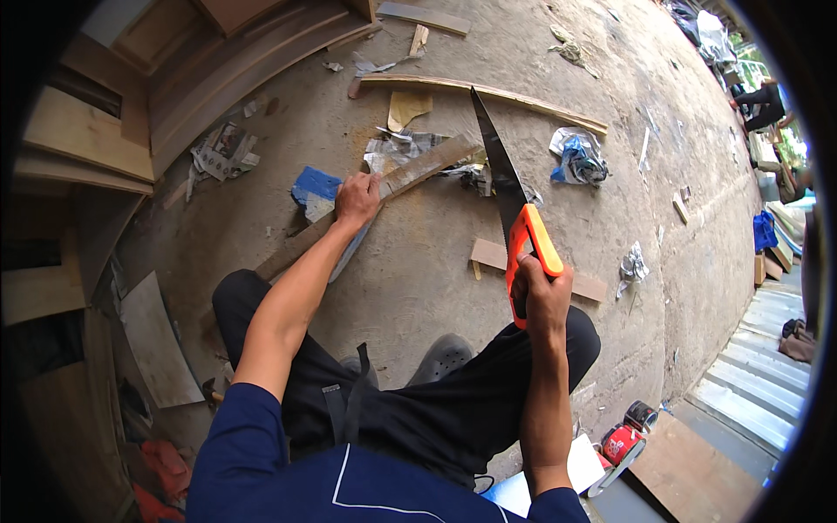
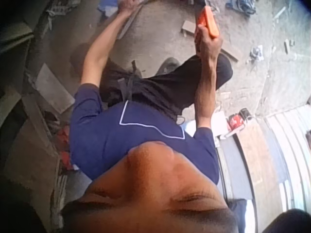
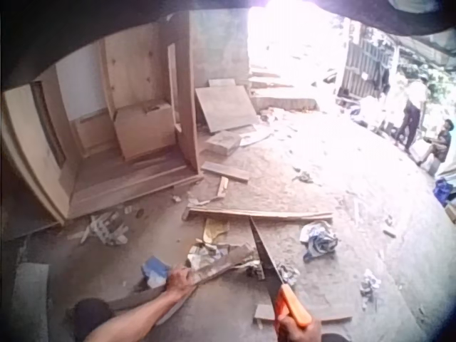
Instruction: The person sits on the floor and uses a hand saw to cut a small piece of wood resting on a blue block. The person holds the wood with one hand and saws with the other, completing the cut and separating the piece.
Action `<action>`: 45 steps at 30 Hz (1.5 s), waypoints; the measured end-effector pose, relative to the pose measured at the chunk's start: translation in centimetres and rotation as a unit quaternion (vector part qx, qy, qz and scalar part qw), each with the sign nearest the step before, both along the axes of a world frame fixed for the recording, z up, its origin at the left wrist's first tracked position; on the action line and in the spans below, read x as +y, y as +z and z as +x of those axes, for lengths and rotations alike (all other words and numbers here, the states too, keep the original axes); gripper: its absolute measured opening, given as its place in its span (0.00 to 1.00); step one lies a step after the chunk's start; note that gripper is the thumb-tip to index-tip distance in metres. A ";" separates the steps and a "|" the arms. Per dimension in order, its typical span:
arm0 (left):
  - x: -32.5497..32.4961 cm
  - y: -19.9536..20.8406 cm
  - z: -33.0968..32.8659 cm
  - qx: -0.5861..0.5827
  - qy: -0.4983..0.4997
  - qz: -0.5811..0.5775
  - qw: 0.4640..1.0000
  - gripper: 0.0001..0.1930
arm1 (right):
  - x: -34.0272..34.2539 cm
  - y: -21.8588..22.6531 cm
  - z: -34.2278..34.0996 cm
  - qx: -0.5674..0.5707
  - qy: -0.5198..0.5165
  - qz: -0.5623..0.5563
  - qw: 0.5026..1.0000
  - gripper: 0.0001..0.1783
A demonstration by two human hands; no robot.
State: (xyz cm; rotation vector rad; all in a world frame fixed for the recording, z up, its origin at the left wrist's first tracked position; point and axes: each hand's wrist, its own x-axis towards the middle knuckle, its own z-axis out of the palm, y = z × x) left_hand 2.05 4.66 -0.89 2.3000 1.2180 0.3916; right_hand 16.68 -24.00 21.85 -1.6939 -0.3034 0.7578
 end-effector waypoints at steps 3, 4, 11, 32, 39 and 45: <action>-0.5 1.1 0.0 0.025 0.061 -0.091 0.994 0.22 | -0.2 -0.9 0.2 -0.013 0.018 -0.001 1.000 0.12; -0.8 1.5 0.0 0.011 0.043 -0.077 0.996 0.22 | -0.3 -1.5 0.4 -0.022 0.028 0.000 0.999 0.11; -1.0 3.4 -0.1 0.005 0.001 -0.084 0.996 0.28 | 0.1 -4.4 -0.1 -0.106 0.129 -0.066 0.984 0.11; -0.1 3.5 0.2 0.052 -0.011 -0.132 0.990 0.20 | 3.5 -9.6 -8.3 -0.221 0.208 -0.064 0.951 0.09; 0.9 2.6 -0.1 0.099 -0.048 -0.101 0.989 0.25 | 2.8 -10.9 -8.4 -0.223 0.227 -0.008 0.948 0.07; 0.9 3.1 0.1 0.116 -0.068 -0.117 0.984 0.25 | 2.5 -10.4 -8.1 -0.187 0.229 -0.022 0.955 0.07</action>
